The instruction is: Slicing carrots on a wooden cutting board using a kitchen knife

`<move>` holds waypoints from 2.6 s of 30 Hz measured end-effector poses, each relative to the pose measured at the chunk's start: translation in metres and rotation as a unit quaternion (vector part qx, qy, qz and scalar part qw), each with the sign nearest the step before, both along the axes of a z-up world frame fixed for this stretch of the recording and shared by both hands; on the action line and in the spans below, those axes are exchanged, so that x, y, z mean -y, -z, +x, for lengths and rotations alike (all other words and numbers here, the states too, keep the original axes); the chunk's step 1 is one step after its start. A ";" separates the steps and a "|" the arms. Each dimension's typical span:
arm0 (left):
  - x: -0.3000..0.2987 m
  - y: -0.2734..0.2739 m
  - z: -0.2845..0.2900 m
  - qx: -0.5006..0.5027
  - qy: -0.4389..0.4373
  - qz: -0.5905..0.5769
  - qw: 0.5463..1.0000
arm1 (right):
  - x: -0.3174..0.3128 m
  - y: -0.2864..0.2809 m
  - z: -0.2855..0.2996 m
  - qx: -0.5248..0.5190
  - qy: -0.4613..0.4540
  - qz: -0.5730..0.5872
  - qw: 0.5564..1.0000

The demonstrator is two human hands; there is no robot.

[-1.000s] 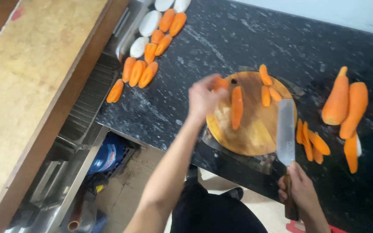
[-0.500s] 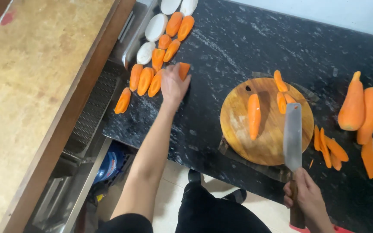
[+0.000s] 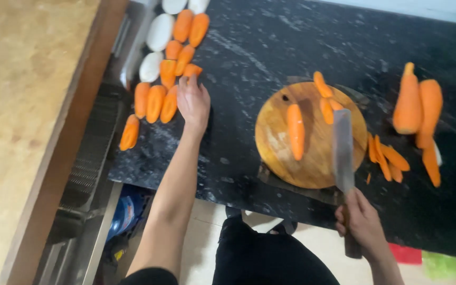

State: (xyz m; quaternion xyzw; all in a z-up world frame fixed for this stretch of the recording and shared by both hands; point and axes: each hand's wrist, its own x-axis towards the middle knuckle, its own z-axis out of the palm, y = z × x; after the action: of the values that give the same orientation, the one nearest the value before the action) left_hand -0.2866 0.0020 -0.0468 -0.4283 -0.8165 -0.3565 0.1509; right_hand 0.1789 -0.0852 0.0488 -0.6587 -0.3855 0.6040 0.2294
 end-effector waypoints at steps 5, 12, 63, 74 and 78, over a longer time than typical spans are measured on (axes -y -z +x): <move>0.021 -0.069 0.162 0.202 0.204 0.037 0.957 | -0.004 -0.014 -0.012 0.027 -0.061 0.013 0.998; 0.017 -0.029 0.278 0.315 0.240 -0.028 0.918 | -0.013 -0.023 -0.017 0.177 -0.158 0.074 0.969; 0.031 -0.041 0.301 0.150 0.280 0.070 0.946 | -0.031 -0.078 -0.032 0.288 -0.260 0.114 0.914; 0.028 -0.037 0.301 0.177 0.283 0.088 0.939 | -0.024 -0.083 -0.027 0.293 -0.281 0.051 0.912; 0.027 -0.044 0.299 0.196 0.286 0.090 0.934 | -0.039 -0.080 -0.033 0.284 -0.290 0.051 0.912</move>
State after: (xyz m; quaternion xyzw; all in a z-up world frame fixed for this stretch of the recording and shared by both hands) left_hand 0.0128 -0.0253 -0.0029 -0.5497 -0.6374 -0.5335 -0.0830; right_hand 0.1456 -0.0466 0.1290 -0.6490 -0.6389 0.4110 -0.0415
